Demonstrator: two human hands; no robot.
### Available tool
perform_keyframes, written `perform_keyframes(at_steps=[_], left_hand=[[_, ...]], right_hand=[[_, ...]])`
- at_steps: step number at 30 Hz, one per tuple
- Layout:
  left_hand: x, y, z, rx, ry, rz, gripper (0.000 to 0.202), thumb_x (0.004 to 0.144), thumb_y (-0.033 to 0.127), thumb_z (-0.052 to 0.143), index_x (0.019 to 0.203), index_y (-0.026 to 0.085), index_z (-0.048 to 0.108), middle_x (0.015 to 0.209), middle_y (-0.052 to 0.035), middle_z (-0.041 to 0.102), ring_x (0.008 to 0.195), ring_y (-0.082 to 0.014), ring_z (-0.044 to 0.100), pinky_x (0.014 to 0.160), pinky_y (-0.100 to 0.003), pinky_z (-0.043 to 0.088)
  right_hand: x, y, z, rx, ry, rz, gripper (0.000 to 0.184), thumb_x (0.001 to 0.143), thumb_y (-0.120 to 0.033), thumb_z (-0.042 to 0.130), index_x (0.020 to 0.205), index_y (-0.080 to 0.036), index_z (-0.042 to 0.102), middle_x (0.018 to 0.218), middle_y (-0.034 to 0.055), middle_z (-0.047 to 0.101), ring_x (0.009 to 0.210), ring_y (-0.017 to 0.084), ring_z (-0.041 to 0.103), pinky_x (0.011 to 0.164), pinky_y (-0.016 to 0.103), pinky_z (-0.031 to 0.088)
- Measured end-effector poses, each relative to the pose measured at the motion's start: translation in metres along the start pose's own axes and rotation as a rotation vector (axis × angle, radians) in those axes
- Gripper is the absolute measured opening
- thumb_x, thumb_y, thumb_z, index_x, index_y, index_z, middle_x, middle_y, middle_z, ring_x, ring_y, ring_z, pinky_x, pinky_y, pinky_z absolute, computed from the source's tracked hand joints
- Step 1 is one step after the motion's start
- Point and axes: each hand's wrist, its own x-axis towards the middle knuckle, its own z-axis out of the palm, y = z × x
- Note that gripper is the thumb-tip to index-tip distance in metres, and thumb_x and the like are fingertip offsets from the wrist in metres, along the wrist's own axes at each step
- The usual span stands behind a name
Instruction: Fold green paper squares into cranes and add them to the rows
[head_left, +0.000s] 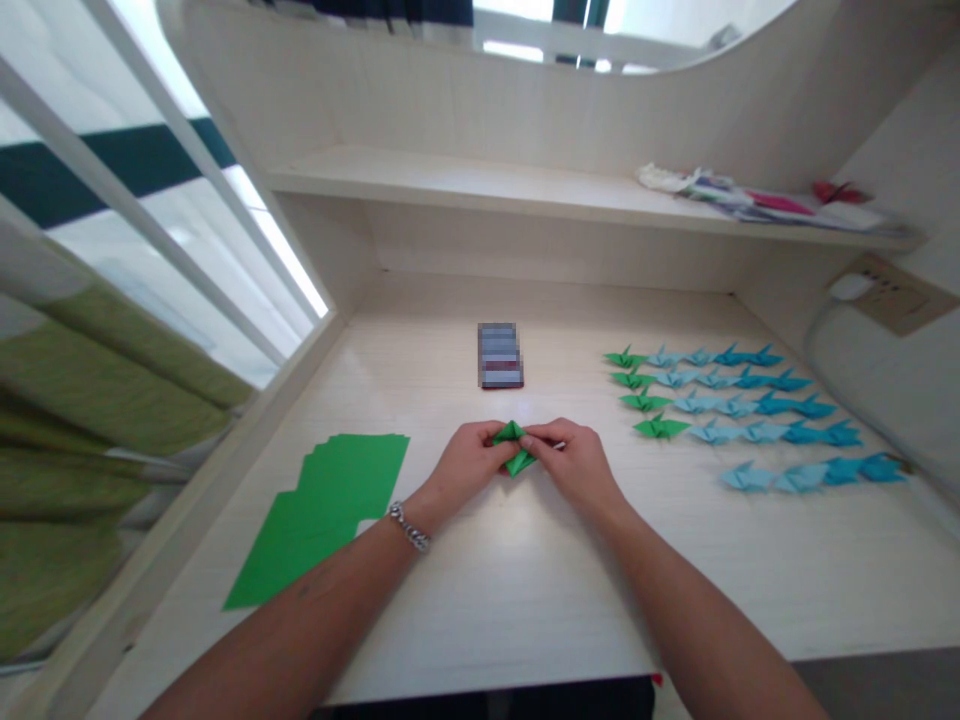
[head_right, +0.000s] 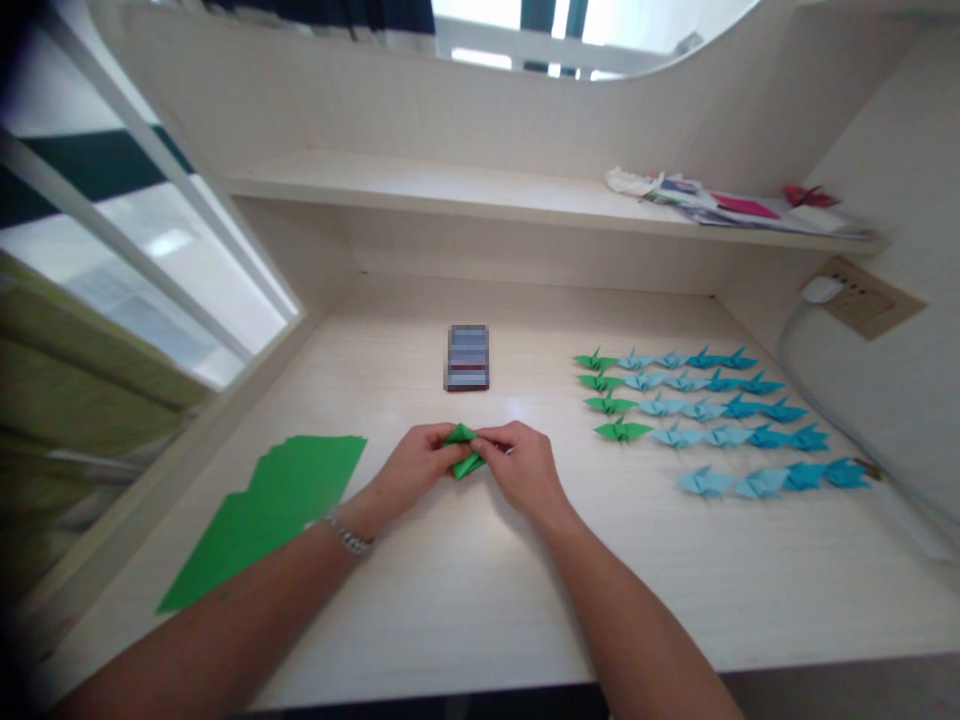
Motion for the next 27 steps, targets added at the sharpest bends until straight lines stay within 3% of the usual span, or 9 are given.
perform_keyframes(at_steps=[14,27], left_hand=[[-0.0019,0.0003,-0.0014,0.045,-0.093,-0.058,0.019,0.072,0.028,0.060,0.074,0.012,0.067,0.059,-0.0010,0.059,0.052,-0.0112,0.052,0.050,-0.023,0.041],[-0.0035,0.0015,-0.0010,0.141,-0.123,-0.085,0.016,0.070,0.027,0.059,0.063,0.014,0.063,0.052,-0.0004,0.058,0.048,-0.0118,0.053,0.048,-0.023,0.040]], right_hand=[[0.0004,-0.0002,0.0016,0.110,0.021,0.013,0.014,0.075,-0.028,0.064,0.083,-0.020,0.073,0.081,0.0052,0.070,0.074,0.018,0.063,0.066,0.028,0.049],[0.0000,-0.0039,0.0021,0.100,0.073,0.005,0.015,0.077,-0.029,0.061,0.083,-0.021,0.072,0.081,0.0044,0.070,0.073,0.018,0.063,0.066,0.028,0.049]])
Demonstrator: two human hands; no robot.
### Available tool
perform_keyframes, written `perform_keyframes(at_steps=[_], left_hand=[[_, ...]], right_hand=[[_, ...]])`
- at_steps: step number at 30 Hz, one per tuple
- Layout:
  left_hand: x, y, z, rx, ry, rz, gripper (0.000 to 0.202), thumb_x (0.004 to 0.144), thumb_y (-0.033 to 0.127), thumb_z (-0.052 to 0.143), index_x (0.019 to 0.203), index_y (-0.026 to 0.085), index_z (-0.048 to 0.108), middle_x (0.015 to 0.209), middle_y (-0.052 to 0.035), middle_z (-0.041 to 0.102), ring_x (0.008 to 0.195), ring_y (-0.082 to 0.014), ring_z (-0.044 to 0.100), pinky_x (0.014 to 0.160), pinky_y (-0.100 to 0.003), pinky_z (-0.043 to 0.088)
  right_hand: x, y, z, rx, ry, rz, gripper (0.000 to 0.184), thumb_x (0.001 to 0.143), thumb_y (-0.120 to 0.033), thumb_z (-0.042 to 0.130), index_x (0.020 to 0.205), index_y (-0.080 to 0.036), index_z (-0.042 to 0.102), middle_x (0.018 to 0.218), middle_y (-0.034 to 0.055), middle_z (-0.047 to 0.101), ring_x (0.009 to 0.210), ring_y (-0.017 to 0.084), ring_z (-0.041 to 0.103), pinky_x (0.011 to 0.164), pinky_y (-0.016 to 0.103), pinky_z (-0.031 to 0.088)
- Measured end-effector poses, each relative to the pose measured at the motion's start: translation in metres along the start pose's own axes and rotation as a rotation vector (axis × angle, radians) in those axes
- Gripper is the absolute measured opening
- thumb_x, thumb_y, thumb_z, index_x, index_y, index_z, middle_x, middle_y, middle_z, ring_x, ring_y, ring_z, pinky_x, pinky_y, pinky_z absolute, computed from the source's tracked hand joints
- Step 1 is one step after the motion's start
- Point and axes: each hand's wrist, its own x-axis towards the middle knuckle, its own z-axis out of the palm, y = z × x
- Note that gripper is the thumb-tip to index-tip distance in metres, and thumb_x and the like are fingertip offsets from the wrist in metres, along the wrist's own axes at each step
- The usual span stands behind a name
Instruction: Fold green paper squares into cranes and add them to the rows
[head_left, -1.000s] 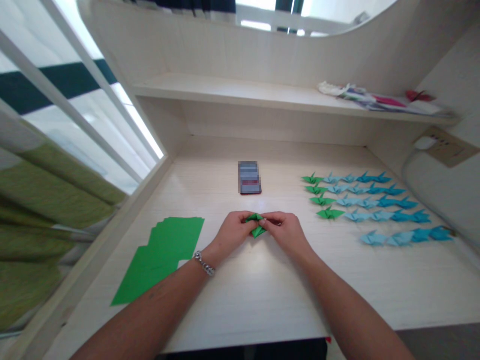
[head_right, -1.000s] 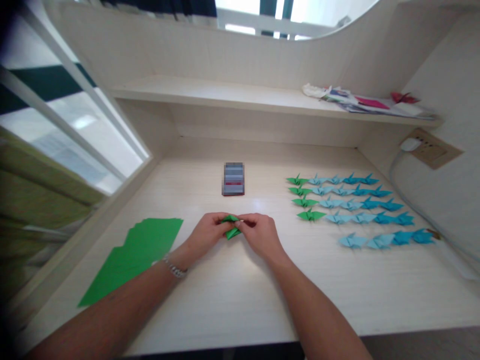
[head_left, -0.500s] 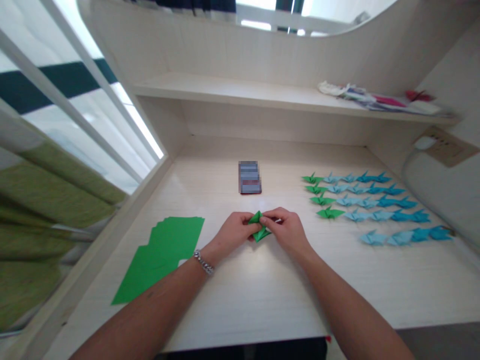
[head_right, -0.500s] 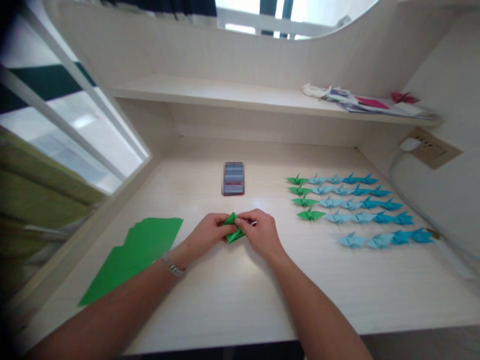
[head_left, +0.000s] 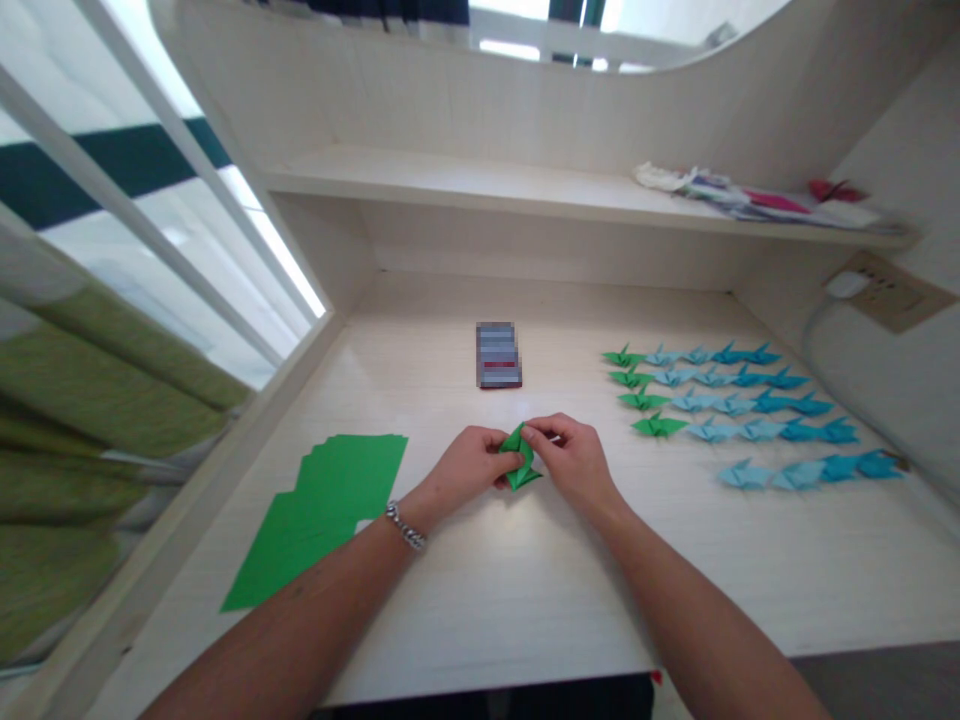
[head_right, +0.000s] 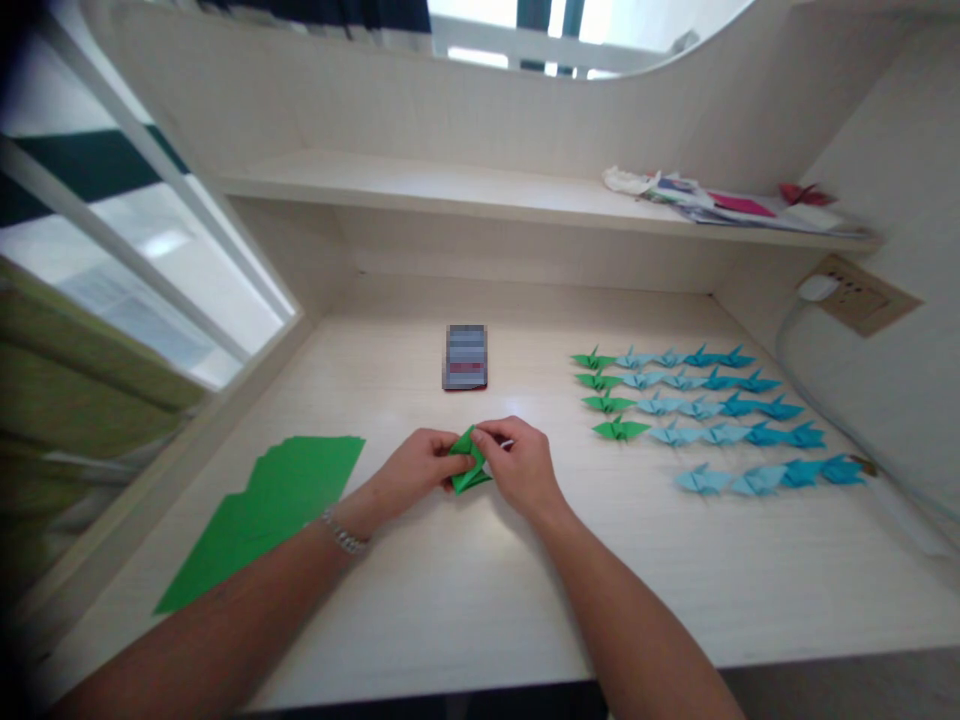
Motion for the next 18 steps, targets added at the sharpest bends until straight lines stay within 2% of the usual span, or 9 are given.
perform_keyframes(at_steps=[11,14,18], left_hand=[[-0.0005,-0.0018,0.0003,0.037,-0.008,0.010,0.017,0.071,0.027,0.058,0.059,0.014,0.060,0.051,-0.0004,0.056,0.047,-0.0112,0.052,0.047,-0.022,0.038],[0.0003,-0.0008,0.0004,0.019,0.033,0.011,0.018,0.071,0.028,0.059,0.059,0.014,0.061,0.050,0.0000,0.056,0.047,-0.0113,0.051,0.047,-0.022,0.038],[0.0028,0.0017,-0.0016,-0.039,0.139,0.032,0.021,0.073,0.031,0.059,0.066,0.013,0.066,0.055,-0.0011,0.059,0.050,-0.0116,0.053,0.049,-0.023,0.042]], right_hand=[[-0.0011,-0.0025,0.0012,-0.006,0.023,-0.024,0.018,0.080,-0.029,0.055,0.081,-0.018,0.069,0.080,0.0050,0.068,0.070,0.016,0.061,0.062,0.025,0.047],[0.0005,-0.0020,-0.0003,0.016,0.007,-0.007,0.019,0.081,-0.031,0.055,0.081,-0.017,0.068,0.080,0.0049,0.069,0.072,0.016,0.061,0.063,0.025,0.047],[0.0033,0.0039,-0.0008,0.052,-0.043,0.048,0.023,0.078,-0.032,0.059,0.093,-0.017,0.067,0.086,0.0061,0.070,0.075,0.017,0.063,0.066,0.026,0.049]])
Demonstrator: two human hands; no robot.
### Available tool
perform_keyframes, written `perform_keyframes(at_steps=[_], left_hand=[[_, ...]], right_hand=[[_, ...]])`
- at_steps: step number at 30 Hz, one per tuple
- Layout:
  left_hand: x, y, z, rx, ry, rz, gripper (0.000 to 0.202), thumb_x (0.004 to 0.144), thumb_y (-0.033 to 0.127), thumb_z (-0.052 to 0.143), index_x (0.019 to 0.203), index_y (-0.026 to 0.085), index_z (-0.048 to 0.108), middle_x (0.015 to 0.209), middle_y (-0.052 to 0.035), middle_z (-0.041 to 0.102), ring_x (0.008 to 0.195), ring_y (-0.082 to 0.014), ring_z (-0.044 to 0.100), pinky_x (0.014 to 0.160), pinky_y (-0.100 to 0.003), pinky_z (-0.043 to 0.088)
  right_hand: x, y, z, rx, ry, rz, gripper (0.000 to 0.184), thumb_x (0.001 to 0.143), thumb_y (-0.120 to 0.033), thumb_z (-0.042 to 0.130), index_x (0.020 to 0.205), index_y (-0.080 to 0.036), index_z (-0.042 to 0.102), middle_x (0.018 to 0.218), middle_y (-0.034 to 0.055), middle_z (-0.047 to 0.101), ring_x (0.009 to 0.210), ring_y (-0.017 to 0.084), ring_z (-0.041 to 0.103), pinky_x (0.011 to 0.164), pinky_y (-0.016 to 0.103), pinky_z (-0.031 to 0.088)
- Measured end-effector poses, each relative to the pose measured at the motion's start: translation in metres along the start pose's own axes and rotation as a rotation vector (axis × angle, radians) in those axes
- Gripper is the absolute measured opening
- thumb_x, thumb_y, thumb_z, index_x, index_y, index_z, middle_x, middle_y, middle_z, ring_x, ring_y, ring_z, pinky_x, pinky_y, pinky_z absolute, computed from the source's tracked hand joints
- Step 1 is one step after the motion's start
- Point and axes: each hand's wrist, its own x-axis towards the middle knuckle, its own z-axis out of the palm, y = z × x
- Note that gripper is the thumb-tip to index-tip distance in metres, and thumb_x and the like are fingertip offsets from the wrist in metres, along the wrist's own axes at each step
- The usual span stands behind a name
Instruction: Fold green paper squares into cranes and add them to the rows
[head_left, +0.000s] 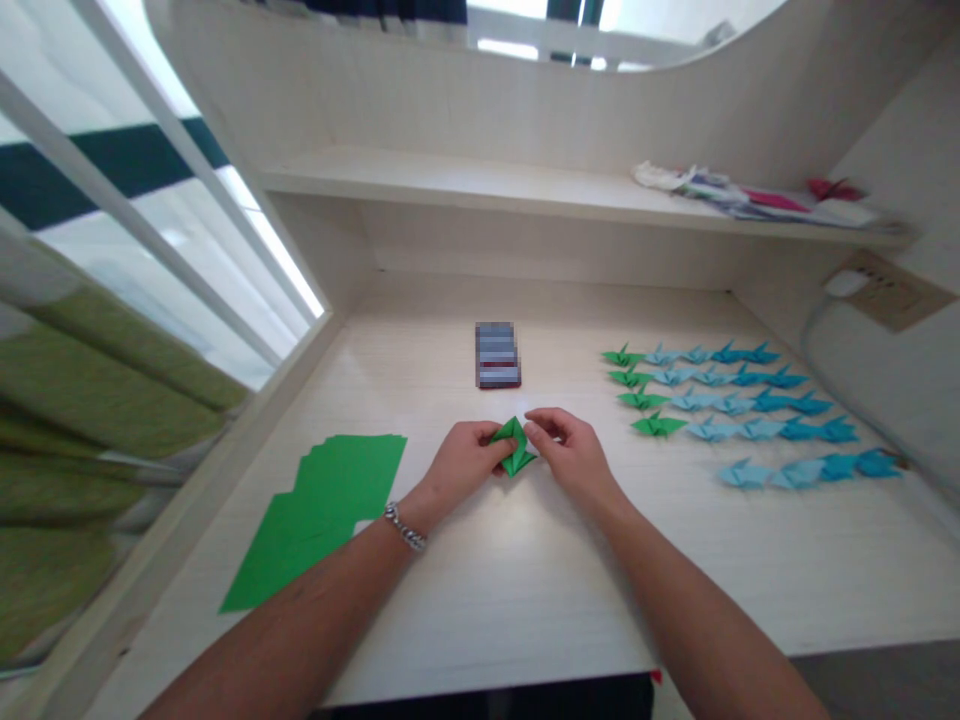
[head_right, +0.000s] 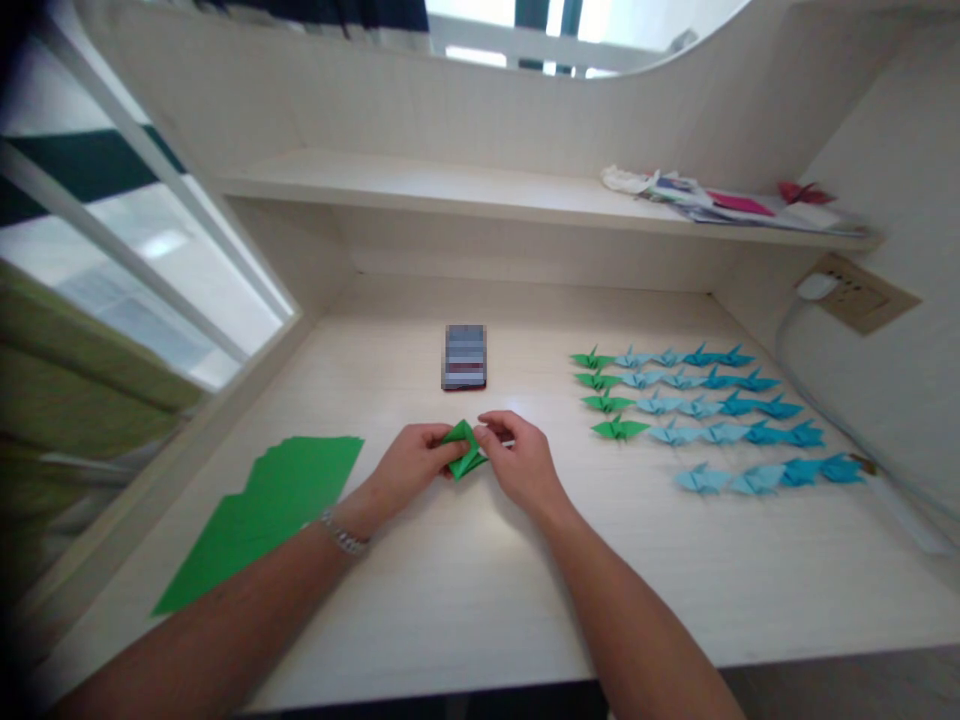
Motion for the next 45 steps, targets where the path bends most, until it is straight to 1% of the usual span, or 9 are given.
perform_keyframes(at_steps=[3,7,13,16,23,27,32,37,45], left_hand=[[0.0015,0.0006,-0.0003,-0.059,0.070,0.017,0.020,0.074,0.030,0.060,0.075,0.013,0.069,0.063,-0.0030,0.064,0.055,-0.0124,0.055,0.052,-0.023,0.045],[0.0011,0.0001,0.0018,-0.103,0.082,0.041,0.022,0.072,0.026,0.062,0.089,0.014,0.071,0.078,-0.0059,0.070,0.063,-0.0141,0.060,0.057,-0.025,0.049],[0.0000,-0.0001,0.0027,-0.074,0.098,0.086,0.022,0.072,0.022,0.063,0.091,0.014,0.071,0.085,-0.0070,0.072,0.073,-0.0169,0.064,0.066,-0.028,0.052],[0.0000,0.0005,0.0029,-0.095,0.117,0.081,0.025,0.071,0.020,0.064,0.093,0.013,0.071,0.088,-0.0081,0.072,0.077,-0.0180,0.065,0.069,-0.029,0.053],[-0.0023,0.0049,0.0017,-0.182,0.061,0.095,0.027,0.069,0.020,0.068,0.095,0.012,0.070,0.091,-0.0090,0.071,0.079,-0.0184,0.064,0.072,-0.031,0.052],[-0.0044,0.0055,-0.0001,-0.466,-0.013,0.073,0.037,0.072,0.025,0.069,0.106,0.013,0.066,0.093,-0.0105,0.070,0.076,-0.0175,0.063,0.068,-0.031,0.052],[-0.0032,0.0042,0.0005,-0.718,-0.027,0.003,0.029,0.076,0.027,0.065,0.099,0.009,0.068,0.085,-0.0116,0.069,0.071,-0.0165,0.063,0.068,-0.031,0.051],[-0.0018,0.0028,0.0022,-0.800,-0.023,-0.004,0.024,0.079,0.026,0.062,0.093,0.008,0.070,0.081,-0.0125,0.069,0.071,-0.0178,0.064,0.068,-0.031,0.050],[-0.0022,0.0014,0.0003,-0.798,-0.085,-0.028,0.026,0.073,0.018,0.066,0.097,0.008,0.069,0.084,-0.0130,0.070,0.071,-0.0176,0.065,0.071,-0.034,0.051]], right_hand=[[0.0011,0.0067,0.0020,0.018,-0.072,0.034,0.021,0.075,-0.029,0.062,0.091,-0.018,0.068,0.085,0.0055,0.071,0.075,0.017,0.064,0.070,0.029,0.050],[0.0007,0.0107,0.0038,0.044,-0.078,0.069,0.016,0.074,-0.026,0.060,0.083,-0.018,0.070,0.078,0.0044,0.071,0.071,0.017,0.065,0.067,0.028,0.050],[0.0010,0.0101,0.0034,0.142,-0.085,0.161,0.024,0.070,-0.029,0.063,0.089,-0.016,0.070,0.069,0.0042,0.070,0.059,0.016,0.063,0.054,0.026,0.050],[0.0014,0.0110,0.0043,0.195,-0.074,0.196,0.024,0.068,-0.031,0.066,0.084,-0.015,0.071,0.070,0.0052,0.070,0.058,0.016,0.062,0.053,0.025,0.050],[0.0007,0.0075,0.0061,0.366,-0.091,0.246,0.028,0.064,-0.033,0.070,0.086,-0.015,0.071,0.075,0.0051,0.070,0.062,0.015,0.062,0.055,0.025,0.048],[0.0022,0.0075,0.0042,0.449,-0.039,0.273,0.025,0.065,-0.035,0.071,0.081,-0.016,0.070,0.072,0.0038,0.069,0.063,0.015,0.061,0.057,0.027,0.049],[0.0021,0.0047,0.0022,0.441,-0.011,0.298,0.027,0.066,-0.034,0.070,0.088,-0.019,0.069,0.074,0.0023,0.068,0.061,0.013,0.059,0.052,0.024,0.046],[0.0011,0.0029,0.0034,0.386,-0.020,0.285,0.024,0.067,-0.034,0.069,0.086,-0.019,0.069,0.071,0.0016,0.067,0.059,0.013,0.058,0.049,0.023,0.045],[0.0016,0.0070,0.0045,0.452,-0.050,0.314,0.026,0.065,-0.037,0.071,0.081,-0.017,0.069,0.072,0.0030,0.068,0.059,0.014,0.059,0.054,0.026,0.046]])
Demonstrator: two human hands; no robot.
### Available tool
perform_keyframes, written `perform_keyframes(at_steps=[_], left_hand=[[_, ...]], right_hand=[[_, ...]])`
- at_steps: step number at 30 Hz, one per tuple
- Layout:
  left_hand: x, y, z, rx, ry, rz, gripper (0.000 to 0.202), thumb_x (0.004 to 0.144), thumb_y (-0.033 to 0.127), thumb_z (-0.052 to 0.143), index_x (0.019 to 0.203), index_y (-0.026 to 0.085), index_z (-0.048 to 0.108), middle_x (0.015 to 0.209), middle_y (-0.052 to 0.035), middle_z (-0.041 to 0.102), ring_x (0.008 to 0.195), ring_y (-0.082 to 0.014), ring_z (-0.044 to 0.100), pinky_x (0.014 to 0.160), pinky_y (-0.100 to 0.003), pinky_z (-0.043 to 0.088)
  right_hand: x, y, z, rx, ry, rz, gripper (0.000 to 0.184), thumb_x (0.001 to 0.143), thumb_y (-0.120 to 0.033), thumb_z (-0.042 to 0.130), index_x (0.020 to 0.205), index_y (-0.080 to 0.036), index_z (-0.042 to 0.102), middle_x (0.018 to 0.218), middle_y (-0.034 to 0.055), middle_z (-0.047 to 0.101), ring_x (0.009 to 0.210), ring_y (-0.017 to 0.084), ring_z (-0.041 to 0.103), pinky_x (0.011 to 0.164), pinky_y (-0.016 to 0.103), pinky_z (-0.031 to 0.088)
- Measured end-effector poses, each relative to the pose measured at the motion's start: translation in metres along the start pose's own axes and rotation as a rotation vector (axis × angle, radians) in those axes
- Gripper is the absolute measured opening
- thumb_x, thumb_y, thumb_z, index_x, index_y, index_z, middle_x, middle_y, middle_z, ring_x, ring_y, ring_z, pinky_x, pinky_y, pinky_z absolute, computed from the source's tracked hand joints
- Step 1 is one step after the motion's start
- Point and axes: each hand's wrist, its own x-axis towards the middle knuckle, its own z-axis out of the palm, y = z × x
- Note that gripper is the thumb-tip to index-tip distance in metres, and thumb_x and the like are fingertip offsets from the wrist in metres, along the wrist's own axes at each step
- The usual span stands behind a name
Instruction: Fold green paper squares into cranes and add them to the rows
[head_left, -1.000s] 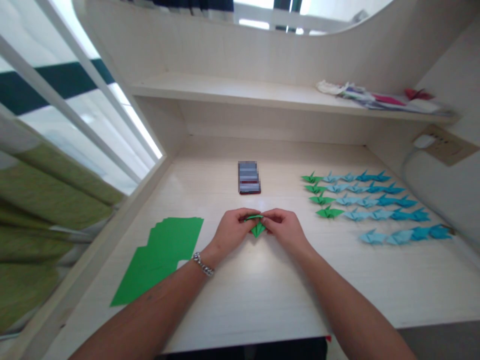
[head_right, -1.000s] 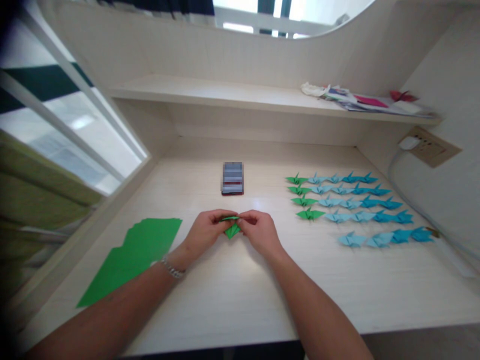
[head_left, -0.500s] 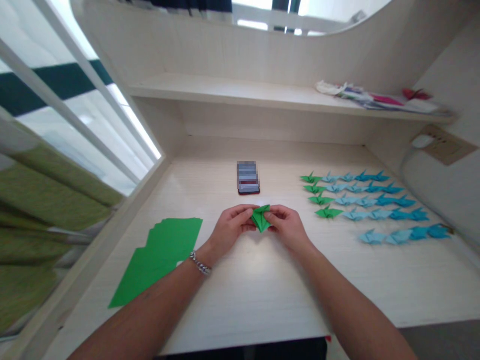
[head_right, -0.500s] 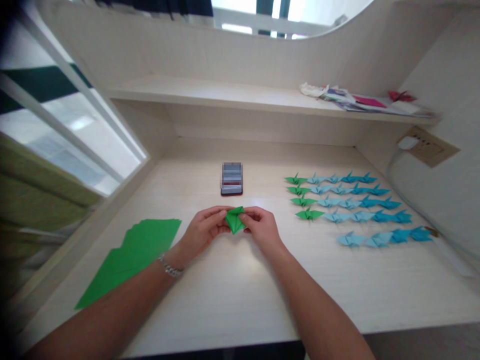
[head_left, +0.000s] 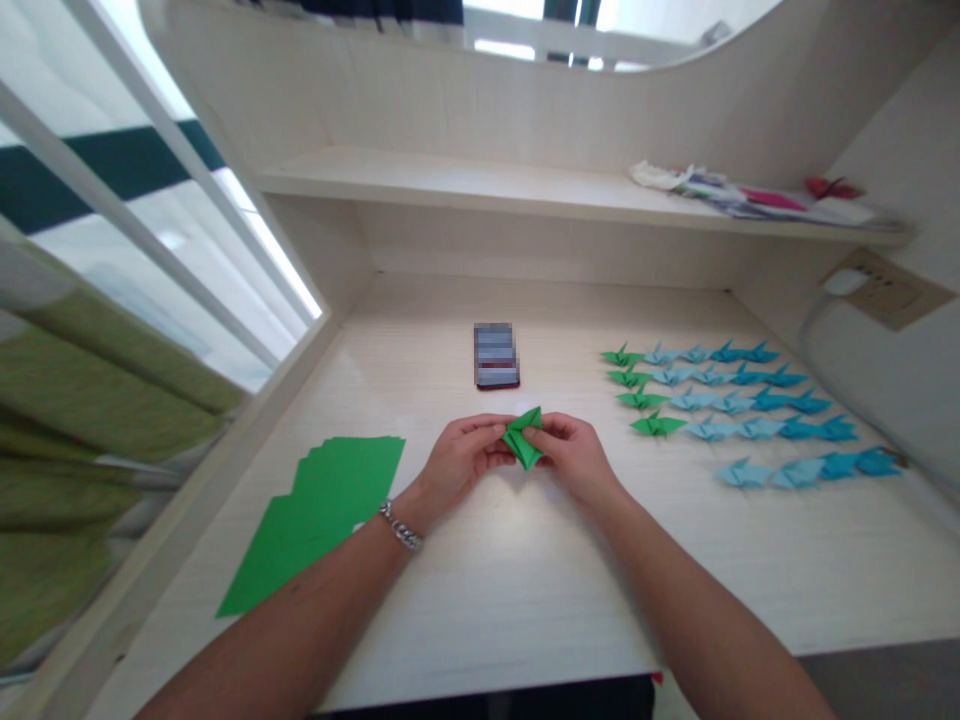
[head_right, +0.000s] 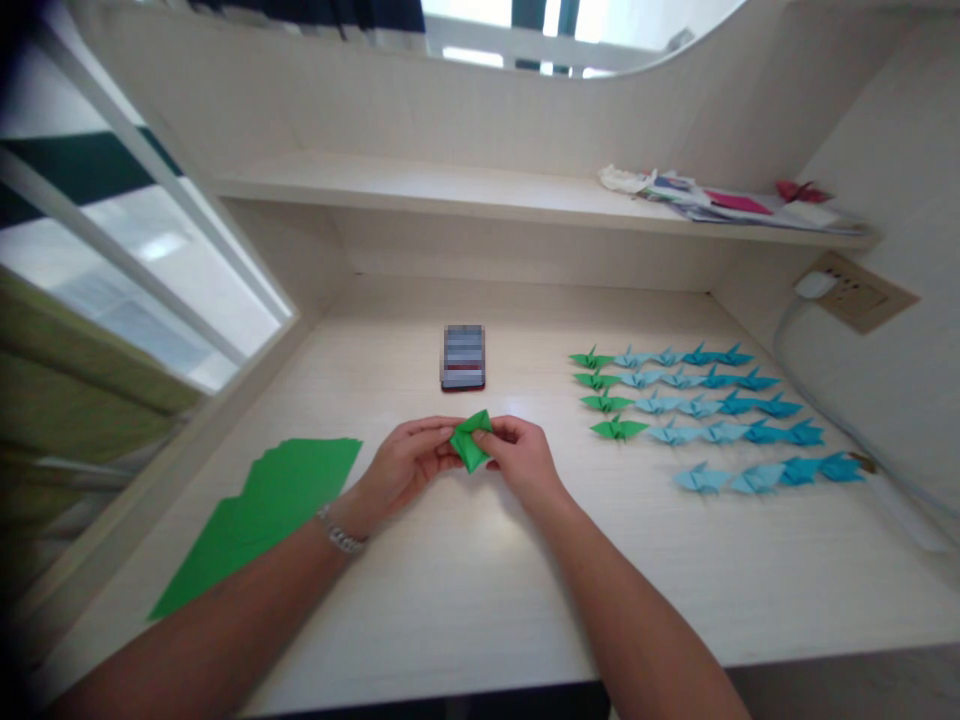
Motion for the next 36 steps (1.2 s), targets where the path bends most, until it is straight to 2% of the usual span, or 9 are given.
perform_keyframes(at_steps=[4,7,16,26,32,36], left_hand=[[0.0008,-0.0022,0.0002,0.107,0.042,-0.014,0.030,0.067,0.015,0.070,0.097,0.010,0.069,0.084,-0.0097,0.070,0.069,-0.0156,0.064,0.068,-0.031,0.052],[0.0019,-0.0040,0.0008,0.135,0.078,-0.018,0.028,0.068,0.019,0.071,0.094,0.011,0.070,0.083,-0.0088,0.070,0.068,-0.0154,0.064,0.068,-0.031,0.052],[0.0020,-0.0038,0.0000,0.122,0.038,-0.023,0.027,0.070,0.031,0.072,0.085,0.009,0.070,0.082,-0.0098,0.069,0.072,-0.0161,0.063,0.073,-0.033,0.052],[0.0016,-0.0056,-0.0012,0.240,0.014,-0.006,0.024,0.070,0.028,0.072,0.088,0.012,0.070,0.083,-0.0078,0.070,0.071,-0.0142,0.062,0.071,-0.030,0.051],[0.0013,-0.0056,-0.0038,0.250,0.008,-0.004,0.024,0.065,0.026,0.075,0.085,0.012,0.070,0.083,-0.0084,0.070,0.072,-0.0161,0.063,0.072,-0.033,0.051],[0.0014,-0.0046,-0.0046,0.248,0.020,-0.015,0.023,0.064,0.024,0.076,0.083,0.012,0.070,0.080,-0.0075,0.070,0.071,-0.0158,0.063,0.072,-0.032,0.050]], right_hand=[[-0.0001,-0.0009,0.0008,0.091,-0.027,0.020,0.025,0.063,-0.035,0.073,0.077,-0.016,0.068,0.070,0.0023,0.067,0.060,0.013,0.058,0.058,0.027,0.047],[0.0001,-0.0011,0.0016,0.077,-0.025,-0.015,0.024,0.062,-0.034,0.074,0.075,-0.015,0.068,0.067,0.0020,0.066,0.059,0.013,0.057,0.058,0.026,0.047],[0.0001,0.0015,-0.0004,-0.130,-0.019,-0.160,0.021,0.066,-0.032,0.071,0.078,-0.014,0.068,0.071,0.0038,0.067,0.061,0.014,0.058,0.059,0.026,0.044],[-0.0059,-0.0018,0.0013,-0.489,0.091,-0.270,0.018,0.073,-0.033,0.062,0.075,-0.016,0.067,0.066,0.0025,0.066,0.059,0.014,0.055,0.054,0.024,0.041],[-0.0086,-0.0056,0.0028,-0.475,0.088,-0.275,0.013,0.069,-0.028,0.064,0.072,-0.016,0.066,0.065,0.0020,0.065,0.057,0.014,0.054,0.054,0.024,0.041],[-0.0061,-0.0043,0.0007,-0.390,0.053,-0.246,0.014,0.067,-0.027,0.066,0.073,-0.015,0.067,0.068,0.0034,0.067,0.060,0.015,0.057,0.057,0.025,0.044]])
